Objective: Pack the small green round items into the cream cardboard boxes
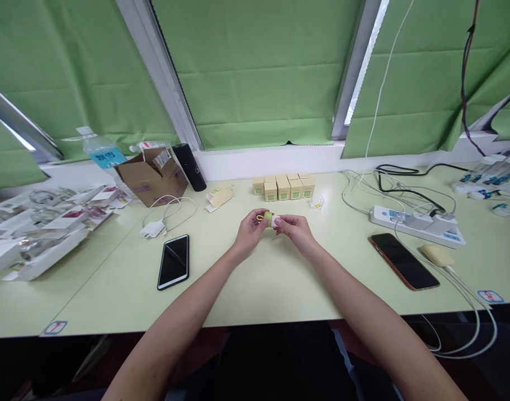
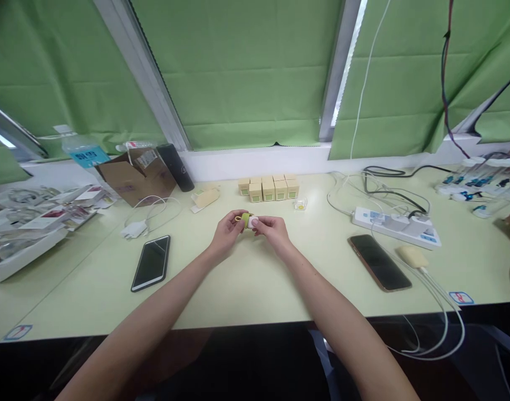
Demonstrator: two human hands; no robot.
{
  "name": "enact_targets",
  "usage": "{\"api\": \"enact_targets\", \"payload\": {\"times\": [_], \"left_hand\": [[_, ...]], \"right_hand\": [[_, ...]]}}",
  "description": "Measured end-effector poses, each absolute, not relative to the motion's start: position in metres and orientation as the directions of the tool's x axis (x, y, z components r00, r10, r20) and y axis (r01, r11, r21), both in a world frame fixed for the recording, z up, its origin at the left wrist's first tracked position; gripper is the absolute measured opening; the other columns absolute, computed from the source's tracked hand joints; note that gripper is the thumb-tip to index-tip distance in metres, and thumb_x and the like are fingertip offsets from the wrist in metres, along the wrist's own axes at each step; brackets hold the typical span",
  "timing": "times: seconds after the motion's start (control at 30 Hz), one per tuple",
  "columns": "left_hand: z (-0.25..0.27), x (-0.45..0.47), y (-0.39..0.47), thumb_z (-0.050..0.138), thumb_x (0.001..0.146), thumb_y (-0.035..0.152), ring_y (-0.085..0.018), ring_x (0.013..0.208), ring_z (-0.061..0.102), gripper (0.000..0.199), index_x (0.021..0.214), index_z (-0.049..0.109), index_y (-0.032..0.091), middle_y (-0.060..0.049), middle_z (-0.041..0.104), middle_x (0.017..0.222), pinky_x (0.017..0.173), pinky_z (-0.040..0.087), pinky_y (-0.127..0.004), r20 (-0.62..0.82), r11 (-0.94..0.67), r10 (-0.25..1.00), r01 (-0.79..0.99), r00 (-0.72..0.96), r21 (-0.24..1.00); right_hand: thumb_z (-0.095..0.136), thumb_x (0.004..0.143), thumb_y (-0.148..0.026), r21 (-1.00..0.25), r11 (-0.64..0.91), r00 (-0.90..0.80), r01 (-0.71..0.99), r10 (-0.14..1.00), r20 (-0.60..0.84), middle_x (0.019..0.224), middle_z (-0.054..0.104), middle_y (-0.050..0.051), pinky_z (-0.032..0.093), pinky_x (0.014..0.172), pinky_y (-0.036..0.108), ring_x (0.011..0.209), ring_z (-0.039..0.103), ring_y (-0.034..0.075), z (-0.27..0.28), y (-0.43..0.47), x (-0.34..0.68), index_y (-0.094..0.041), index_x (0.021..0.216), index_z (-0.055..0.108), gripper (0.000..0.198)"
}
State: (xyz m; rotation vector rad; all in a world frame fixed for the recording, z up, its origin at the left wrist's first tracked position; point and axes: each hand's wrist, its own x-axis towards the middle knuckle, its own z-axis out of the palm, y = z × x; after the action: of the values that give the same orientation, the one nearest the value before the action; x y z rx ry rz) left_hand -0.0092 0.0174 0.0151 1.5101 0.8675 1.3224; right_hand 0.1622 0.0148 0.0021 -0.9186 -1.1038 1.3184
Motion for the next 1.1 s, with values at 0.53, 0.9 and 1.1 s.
{"api": "enact_targets", "payload": {"times": [0.53,0.9,1.1], "left_hand": [[0.009,-0.007,0.008,0.067,0.095,0.043,-0.021,0.105,0.065,0.053,0.143,0.055,0.023,-0.013,0.064,0.139,0.089,0.053,-0.035,0.402,-0.451,0.867,0.122,0.295,0.884],[0.007,-0.006,0.007,0.06,0.1,0.039,-0.019,0.096,0.059,0.053,0.15,0.048,0.024,-0.015,0.055,0.135,0.085,0.053,-0.036,0.506,-0.558,0.828,0.264,0.241,0.787],[0.011,-0.008,0.017,0.077,0.085,0.058,-0.021,0.101,0.063,0.067,0.135,0.058,0.018,-0.013,0.066,0.12,0.087,0.052,-0.034,0.346,-0.327,0.912,-0.119,0.221,0.938]], "right_hand": [[0.092,0.064,-0.061,-0.955,0.065,-0.075,-0.288,0.993,0.09,0.086,0.08,0.009,0.061,0.085,0.042,0.08,0.073,0.023,0.017,0.003,0.162,-0.015,0.092,0.083,0.055],[0.081,0.077,-0.067,-0.965,0.104,-0.115,-0.241,0.984,0.135,0.088,0.078,0.009,0.064,0.082,0.041,0.082,0.073,0.023,0.015,-0.002,0.152,-0.016,0.092,0.079,0.053],[0.073,0.088,-0.053,-0.816,0.5,0.025,0.288,0.848,0.529,0.126,0.069,0.015,0.064,0.076,0.041,0.091,0.071,0.023,0.013,-0.004,0.159,-0.021,0.131,0.067,0.053]]}}
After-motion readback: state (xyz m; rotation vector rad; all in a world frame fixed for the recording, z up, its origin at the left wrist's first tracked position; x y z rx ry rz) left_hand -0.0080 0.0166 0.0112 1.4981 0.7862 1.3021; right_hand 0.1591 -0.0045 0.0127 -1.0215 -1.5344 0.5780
